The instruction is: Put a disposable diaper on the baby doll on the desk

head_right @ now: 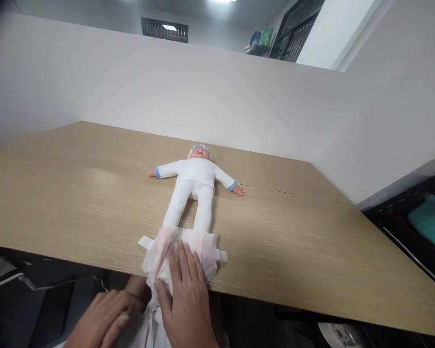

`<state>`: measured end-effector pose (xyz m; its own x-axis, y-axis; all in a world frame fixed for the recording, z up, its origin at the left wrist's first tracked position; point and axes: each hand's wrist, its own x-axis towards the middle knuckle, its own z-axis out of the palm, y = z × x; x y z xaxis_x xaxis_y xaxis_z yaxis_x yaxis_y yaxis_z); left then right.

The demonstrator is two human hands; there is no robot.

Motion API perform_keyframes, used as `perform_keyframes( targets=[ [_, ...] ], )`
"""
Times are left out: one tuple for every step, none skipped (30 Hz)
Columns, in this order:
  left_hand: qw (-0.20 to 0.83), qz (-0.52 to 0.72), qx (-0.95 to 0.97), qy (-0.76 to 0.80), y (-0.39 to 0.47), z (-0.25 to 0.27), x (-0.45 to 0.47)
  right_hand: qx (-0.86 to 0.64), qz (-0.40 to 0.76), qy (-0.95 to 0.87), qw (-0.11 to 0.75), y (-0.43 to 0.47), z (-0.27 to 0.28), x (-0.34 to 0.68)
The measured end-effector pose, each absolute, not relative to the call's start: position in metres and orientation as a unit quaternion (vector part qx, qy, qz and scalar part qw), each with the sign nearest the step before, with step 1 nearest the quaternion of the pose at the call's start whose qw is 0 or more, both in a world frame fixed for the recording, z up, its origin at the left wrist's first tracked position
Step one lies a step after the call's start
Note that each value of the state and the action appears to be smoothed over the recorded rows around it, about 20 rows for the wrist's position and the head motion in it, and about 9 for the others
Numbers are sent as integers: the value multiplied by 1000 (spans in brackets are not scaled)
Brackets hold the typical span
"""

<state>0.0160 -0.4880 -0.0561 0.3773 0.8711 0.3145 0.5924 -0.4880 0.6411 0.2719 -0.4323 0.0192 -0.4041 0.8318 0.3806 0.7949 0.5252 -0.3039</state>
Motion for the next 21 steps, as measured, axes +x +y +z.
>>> perform_keyframes(
  targets=[
    [177, 337, 808, 449, -480, -41, 7, -485, 35, -838, 250, -435, 15, 272],
    [149, 344, 811, 450, -470, -23, 0, -485, 31, -837, 251, -438, 11, 272],
    [125, 349, 810, 453, -457, -4, -3, -486, 27, -836, 253, -441, 8, 273],
    [99, 351, 815, 450, -441, 15, -3, -487, 23, -835, 255, -443, 5, 273],
    [70, 347, 824, 442, -423, 32, -1, -489, 19, -833, 258, -445, 4, 273],
    [43, 328, 838, 433, -402, 46, 3, -490, 16, -832, 260, -446, 3, 273],
    [18, 294, 859, 419, -380, 57, 9, -491, 13, -831, 261, -448, 2, 272],
    [-6, 249, 883, 398, -357, 65, 16, -492, 9, -831, 261, -448, 1, 272],
    [-34, 205, 902, 378, -336, 70, 24, -492, 6, -831, 259, -449, 0, 272],
    [-59, 164, 918, 356, -317, 72, 32, -492, 2, -832, 258, -450, -1, 272],
    [-77, 128, 931, 333, -302, 73, 40, -492, -1, -832, 256, -451, -3, 273],
    [-90, 97, 942, 308, -289, 73, 47, -491, -5, -833, 255, -452, -4, 273],
    [-97, 72, 952, 283, -280, 73, 55, -492, -9, -833, 255, -453, -6, 274],
    [-100, 51, 960, 258, -274, 72, 61, -492, -11, -833, 253, -454, -8, 274],
    [-103, 35, 966, 234, -270, 73, 68, -492, -14, -834, 251, -455, -10, 275],
    [-105, 23, 971, 212, -267, 73, 73, -491, -16, -835, 249, -455, -11, 276],
    [-109, 13, 975, 193, -266, 74, 78, -490, -18, -836, 249, -456, -12, 276],
    [-113, 8, 978, 177, -266, 75, 82, -489, -19, -836, 249, -456, -13, 277],
    [-117, 8, 979, 164, -266, 77, 86, -488, -20, -836, 252, -456, -14, 277],
    [-120, 12, 981, 153, -266, 78, 88, -487, -21, -835, 256, -457, -14, 277],
    [-122, 20, 982, 142, -265, 80, 90, -485, -22, -834, 260, -457, -15, 277]
  ],
)
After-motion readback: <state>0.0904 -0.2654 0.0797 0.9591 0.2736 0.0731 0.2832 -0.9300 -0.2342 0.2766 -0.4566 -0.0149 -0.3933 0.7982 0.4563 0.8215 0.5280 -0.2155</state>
